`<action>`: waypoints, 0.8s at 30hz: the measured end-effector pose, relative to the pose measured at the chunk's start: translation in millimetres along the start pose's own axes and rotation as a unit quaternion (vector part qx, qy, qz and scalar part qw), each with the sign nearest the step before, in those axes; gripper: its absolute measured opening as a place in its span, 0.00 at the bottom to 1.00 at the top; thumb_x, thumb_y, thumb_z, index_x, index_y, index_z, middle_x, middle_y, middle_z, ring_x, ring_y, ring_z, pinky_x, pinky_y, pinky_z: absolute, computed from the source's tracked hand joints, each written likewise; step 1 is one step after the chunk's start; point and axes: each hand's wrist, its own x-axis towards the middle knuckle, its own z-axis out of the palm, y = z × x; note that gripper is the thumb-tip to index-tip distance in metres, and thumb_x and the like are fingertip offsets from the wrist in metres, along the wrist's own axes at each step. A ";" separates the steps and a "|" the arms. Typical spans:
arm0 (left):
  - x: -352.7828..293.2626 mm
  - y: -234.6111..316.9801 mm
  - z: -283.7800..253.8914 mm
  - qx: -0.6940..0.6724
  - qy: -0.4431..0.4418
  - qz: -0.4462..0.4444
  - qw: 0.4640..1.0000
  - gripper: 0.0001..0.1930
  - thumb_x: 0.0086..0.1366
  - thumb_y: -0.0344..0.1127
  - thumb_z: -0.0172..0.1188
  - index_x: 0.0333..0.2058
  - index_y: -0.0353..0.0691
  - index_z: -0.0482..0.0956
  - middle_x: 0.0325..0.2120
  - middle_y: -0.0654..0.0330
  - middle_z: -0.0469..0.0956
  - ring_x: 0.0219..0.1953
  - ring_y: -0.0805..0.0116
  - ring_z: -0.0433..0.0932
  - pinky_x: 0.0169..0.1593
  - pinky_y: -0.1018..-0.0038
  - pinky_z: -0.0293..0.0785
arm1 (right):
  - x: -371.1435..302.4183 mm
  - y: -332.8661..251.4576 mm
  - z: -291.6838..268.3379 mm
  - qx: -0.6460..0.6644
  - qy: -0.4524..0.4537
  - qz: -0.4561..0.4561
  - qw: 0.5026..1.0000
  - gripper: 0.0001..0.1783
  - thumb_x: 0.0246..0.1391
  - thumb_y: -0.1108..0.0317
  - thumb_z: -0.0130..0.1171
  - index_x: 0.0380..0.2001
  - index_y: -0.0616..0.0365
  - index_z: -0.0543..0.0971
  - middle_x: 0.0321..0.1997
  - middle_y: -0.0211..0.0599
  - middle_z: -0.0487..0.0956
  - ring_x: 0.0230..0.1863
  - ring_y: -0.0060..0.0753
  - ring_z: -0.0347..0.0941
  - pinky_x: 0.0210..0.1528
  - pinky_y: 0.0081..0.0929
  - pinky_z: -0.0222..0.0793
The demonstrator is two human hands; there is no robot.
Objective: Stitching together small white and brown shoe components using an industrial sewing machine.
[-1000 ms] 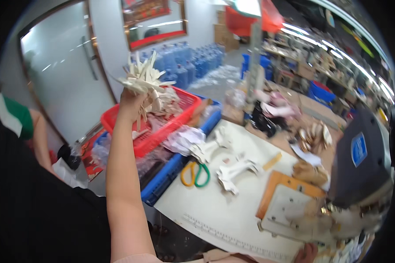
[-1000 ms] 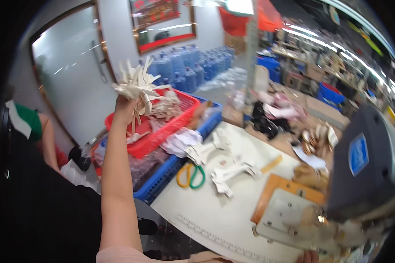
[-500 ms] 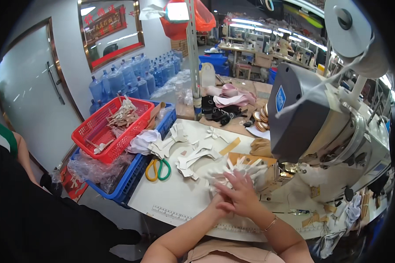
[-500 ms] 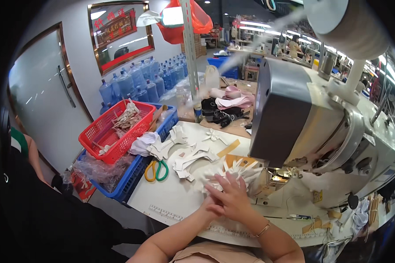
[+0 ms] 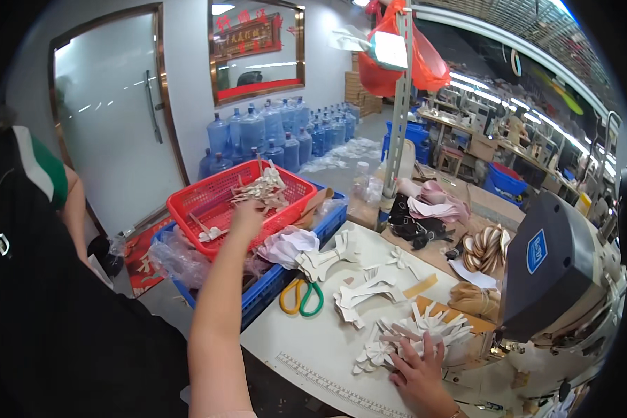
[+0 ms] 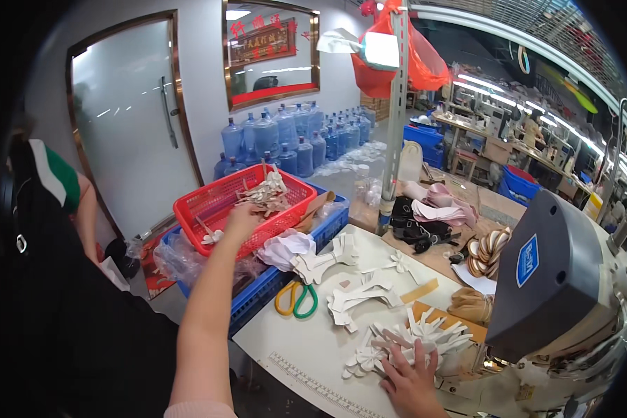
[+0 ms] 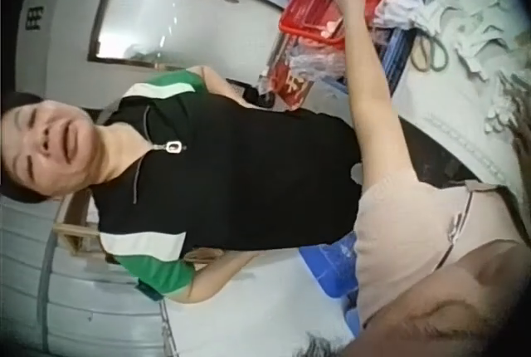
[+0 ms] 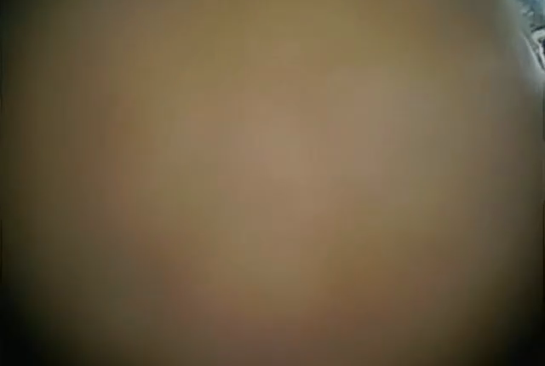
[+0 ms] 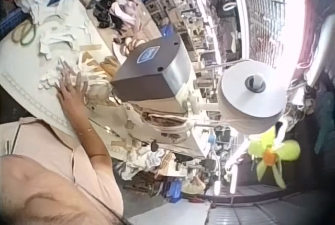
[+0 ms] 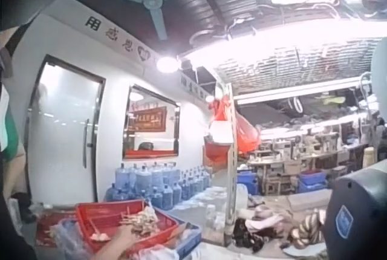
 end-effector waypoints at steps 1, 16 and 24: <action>19.1 -30.0 2.7 0.150 -0.014 -0.066 0.986 0.13 0.56 0.33 0.53 0.39 0.35 0.78 0.38 0.44 0.77 0.43 0.48 0.76 0.48 0.59 0.72 | -3.0 9.9 5.4 0.031 0.019 -0.020 0.999 0.24 0.40 0.48 0.65 0.42 0.41 0.79 0.62 0.32 0.64 0.66 0.63 0.44 0.61 0.67 0.27; 6.8 -145.5 16.2 0.369 -0.394 -0.186 0.821 0.14 0.50 0.36 0.65 0.37 0.41 0.77 0.47 0.49 0.74 0.55 0.48 0.68 0.56 0.50 0.64 | 232.9 161.9 133.4 0.118 -0.071 0.422 0.896 0.12 0.48 0.68 0.53 0.35 0.60 0.80 0.41 0.48 0.79 0.44 0.46 0.76 0.43 0.40 0.72; 11.5 -200.3 22.7 0.347 -0.236 -0.120 0.900 0.35 0.33 0.42 0.77 0.41 0.33 0.74 0.42 0.44 0.75 0.43 0.47 0.76 0.48 0.53 0.73 | 230.4 172.4 129.0 0.058 -0.057 0.347 0.934 0.11 0.43 0.67 0.55 0.25 0.64 0.80 0.31 0.55 0.79 0.37 0.52 0.76 0.41 0.41 0.72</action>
